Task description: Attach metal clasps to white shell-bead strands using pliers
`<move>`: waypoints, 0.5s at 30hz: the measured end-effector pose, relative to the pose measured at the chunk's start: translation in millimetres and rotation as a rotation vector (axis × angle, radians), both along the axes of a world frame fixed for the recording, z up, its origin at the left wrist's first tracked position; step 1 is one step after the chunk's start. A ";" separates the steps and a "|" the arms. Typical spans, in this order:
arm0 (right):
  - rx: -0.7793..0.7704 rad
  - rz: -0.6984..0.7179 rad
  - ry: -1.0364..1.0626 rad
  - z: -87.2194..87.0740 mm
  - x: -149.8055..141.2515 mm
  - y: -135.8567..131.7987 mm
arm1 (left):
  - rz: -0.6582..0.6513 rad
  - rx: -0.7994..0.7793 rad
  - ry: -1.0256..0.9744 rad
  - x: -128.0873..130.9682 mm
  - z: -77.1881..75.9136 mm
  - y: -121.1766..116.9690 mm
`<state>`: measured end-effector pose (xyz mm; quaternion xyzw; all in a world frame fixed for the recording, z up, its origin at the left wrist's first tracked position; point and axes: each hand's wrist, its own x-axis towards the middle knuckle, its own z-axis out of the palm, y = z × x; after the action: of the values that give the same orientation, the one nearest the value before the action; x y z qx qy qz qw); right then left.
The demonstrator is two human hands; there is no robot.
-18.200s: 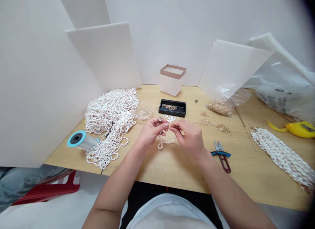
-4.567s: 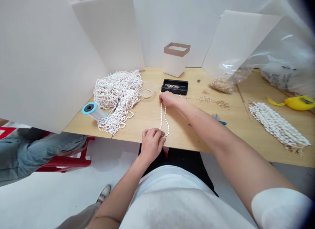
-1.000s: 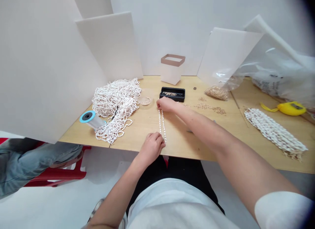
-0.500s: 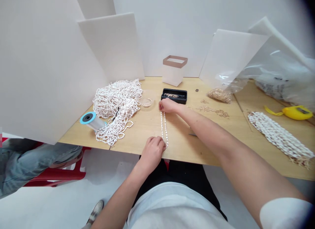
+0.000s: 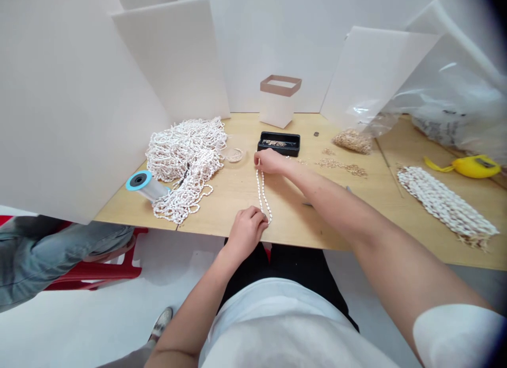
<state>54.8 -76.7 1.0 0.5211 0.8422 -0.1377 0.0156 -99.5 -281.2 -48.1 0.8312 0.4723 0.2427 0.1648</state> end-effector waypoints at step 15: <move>-0.059 0.067 0.321 -17.5 37.0 -178.1 | -0.024 -0.045 -0.120 -4.3 0.8 2.9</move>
<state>91.8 -254.7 -16.6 0.4635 0.8463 -0.2430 -0.0992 -103.8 -278.4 -47.3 0.8167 0.4570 0.2797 0.2144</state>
